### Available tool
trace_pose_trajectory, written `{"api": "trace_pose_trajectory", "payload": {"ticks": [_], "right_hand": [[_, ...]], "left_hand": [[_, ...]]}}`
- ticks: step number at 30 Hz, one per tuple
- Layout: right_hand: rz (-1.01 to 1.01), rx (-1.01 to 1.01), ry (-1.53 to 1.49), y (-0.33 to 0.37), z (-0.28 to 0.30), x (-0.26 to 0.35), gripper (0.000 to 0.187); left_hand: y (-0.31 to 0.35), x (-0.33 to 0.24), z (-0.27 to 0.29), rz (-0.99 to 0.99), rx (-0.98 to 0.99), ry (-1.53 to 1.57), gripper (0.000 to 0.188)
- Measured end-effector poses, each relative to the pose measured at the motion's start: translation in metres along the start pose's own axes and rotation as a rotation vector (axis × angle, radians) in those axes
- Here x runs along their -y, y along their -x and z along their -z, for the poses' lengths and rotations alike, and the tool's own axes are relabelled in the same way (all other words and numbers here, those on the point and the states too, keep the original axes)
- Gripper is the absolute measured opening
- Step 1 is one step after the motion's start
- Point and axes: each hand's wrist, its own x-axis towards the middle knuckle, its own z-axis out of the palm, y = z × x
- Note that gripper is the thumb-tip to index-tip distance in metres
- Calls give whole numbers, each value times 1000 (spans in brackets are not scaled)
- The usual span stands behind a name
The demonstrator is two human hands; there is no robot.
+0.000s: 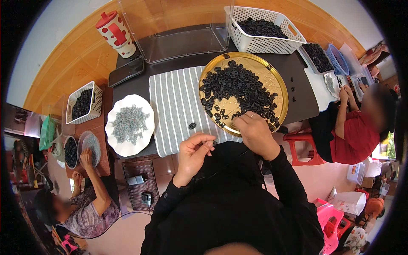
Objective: The person picks up black plastic toggles and metal springs, fits a spring into each toggle by hand, and places the assembled pieces onto a striped cloth.
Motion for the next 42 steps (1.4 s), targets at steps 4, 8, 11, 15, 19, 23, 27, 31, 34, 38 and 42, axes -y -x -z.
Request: {"api": "trace_pose_trajectory", "payload": {"ticks": [4, 8, 11, 15, 19, 23, 27, 31, 34, 38, 42], "right_hand": [[55, 28, 109, -3, 0, 7, 19], [-17, 22, 41, -2, -1, 2, 24], [-71, -44, -118, 0, 2, -1, 24], [-119, -58, -303, 0, 3, 0, 18], [-210, -55, -574, 6, 2, 6, 13], [-365, -165, -1025, 8, -13, 29, 10], [-385, -188, -1103, 10, -22, 30, 10], [-321, -166, -1059, 4, -19, 34, 10], [-289, -151, -1027, 2, -18, 34, 11], [-374, -177, -1079, 2, -17, 40, 11], [-303, -158, -918, -2, -12, 43, 14]], "left_hand": [[0, 0, -1, 1, -6, 0, 14], [0, -2, -1, -6, -9, 6, 14], [-1, -2, -2, -6, -4, 28, 14], [-6, -6, -9, -14, 24, 48, 15], [-12, -8, -19, -42, 35, 72, 16], [-11, -6, -25, -51, 19, 157, 17], [-8, -8, -25, -86, -3, 136, 21], [-5, -9, -23, -92, -10, 129, 24], [-2, -10, -22, -86, -14, 97, 26], [-1, -11, -21, -58, -16, 82, 26], [0, -10, -17, -40, -17, 66, 26]]}}
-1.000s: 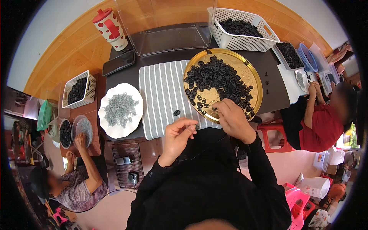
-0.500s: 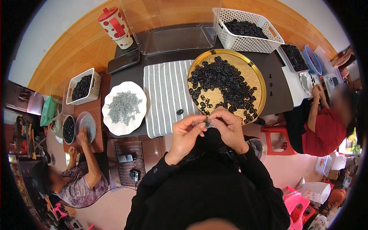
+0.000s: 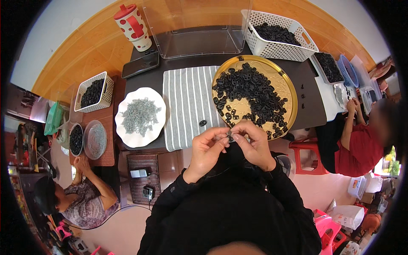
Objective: The person picks up black plastic toggles and metal springs, fits a spring into each toggle by hand, and places the assembled pieces onto a striped cloth.
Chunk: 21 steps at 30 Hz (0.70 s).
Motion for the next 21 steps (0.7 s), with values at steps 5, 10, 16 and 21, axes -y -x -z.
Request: {"api": "trace_pose_trajectory", "payload": {"ticks": [5, 10, 16, 21], "right_hand": [[29, -19, 29, 0, 0, -2, 15], [126, 31, 89, -3, 1, -2, 18], [260, 156, 232, -13, 3, 8, 20], [210, 191, 170, -12, 1, -5, 18]], "left_hand": [[1, -3, -1, -6, 0, 12, 26], [1, -3, 1, -3, 6, 11, 26], [4, 0, 0, -38, 0, 3, 25], [4, 0, 1, -36, -39, -34, 29]]}}
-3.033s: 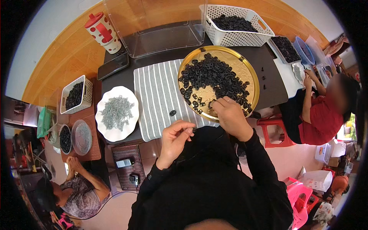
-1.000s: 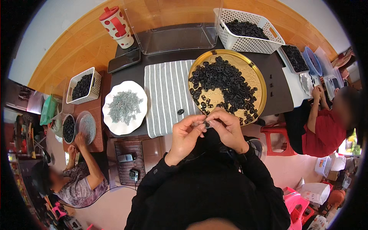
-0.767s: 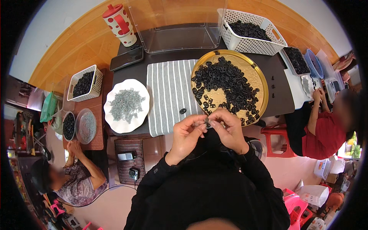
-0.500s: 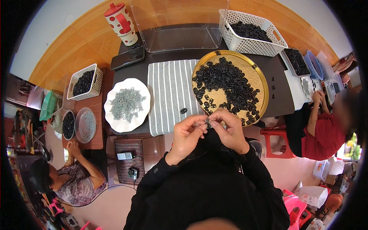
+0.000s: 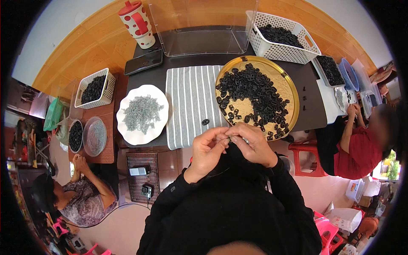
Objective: The person picks up black plastic toggles and metal springs, fits a spring into each toggle by hand, and places the assembled pieces onto a striped cloth.
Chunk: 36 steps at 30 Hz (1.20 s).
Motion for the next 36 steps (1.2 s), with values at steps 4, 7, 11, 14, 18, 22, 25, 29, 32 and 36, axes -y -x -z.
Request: {"api": "trace_pose_trajectory", "payload": {"ticks": [4, 7, 11, 14, 18, 22, 25, 29, 32, 36], "right_hand": [[-180, -19, -158, 3, 0, 5, 17], [-292, -279, -39, 3, 0, -1, 13], [-84, -175, 302, -10, -15, -8, 14], [7, -76, 438, -23, -43, -4, 22], [50, 13, 730, -43, -63, -5, 29], [22, 89, 800, -46, -67, -8, 22], [9, 71, 699, -40, -67, -17, 19], [18, 25, 569, -38, -63, -17, 15], [-107, -20, 190, -35, -64, -16, 14], [-566, -43, -575, -32, -53, -16, 14]], "left_hand": [[-1, -2, 9, -8, 24, 47, 31], [4, -7, 24, 25, -28, 60, 31], [16, -15, 51, -61, -178, 72, 27], [19, -17, 58, -68, -287, 88, 27], [22, -12, 62, -107, -276, 84, 25], [24, -12, 65, -103, -291, 86, 25], [22, -11, 67, -93, -307, 108, 25], [18, -4, 67, -104, -249, 73, 27], [16, -4, 63, -87, -235, 72, 28], [15, -7, 54, -65, -221, 42, 28]]}}
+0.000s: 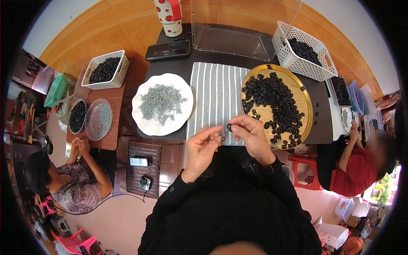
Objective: The person picks up black plastic toggles and metal springs, fits a spring into each toggle by hand, and places the assembled pieces onto a striped cloth.
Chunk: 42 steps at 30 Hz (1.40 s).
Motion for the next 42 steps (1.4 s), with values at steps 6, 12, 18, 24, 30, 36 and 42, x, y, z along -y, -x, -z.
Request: {"api": "trace_pose_trajectory", "payload": {"ticks": [6, 12, 18, 24, 30, 36, 42], "right_hand": [[-7, 15, -176, 7, -1, -2, 14], [13, 27, -185, 11, 1, -4, 13], [60, 33, -172, 14, 0, -5, 13], [136, 30, -145, 17, -4, -4, 11], [255, 35, -40, 19, -2, -11, 13], [464, -15, 83, 22, -10, -11, 25], [634, -88, 398, 25, -11, -4, 37]], "left_hand": [[1, -4, -8, -9, 32, 48, 30], [2, -1, -9, -28, 46, 55, 29], [3, 0, -12, -25, 31, 76, 29], [5, -2, -15, -22, 12, 92, 28], [7, 7, -22, -78, -21, 181, 28], [5, 5, -25, -76, -50, 212, 27], [5, 8, -28, -73, -55, 223, 29]]}}
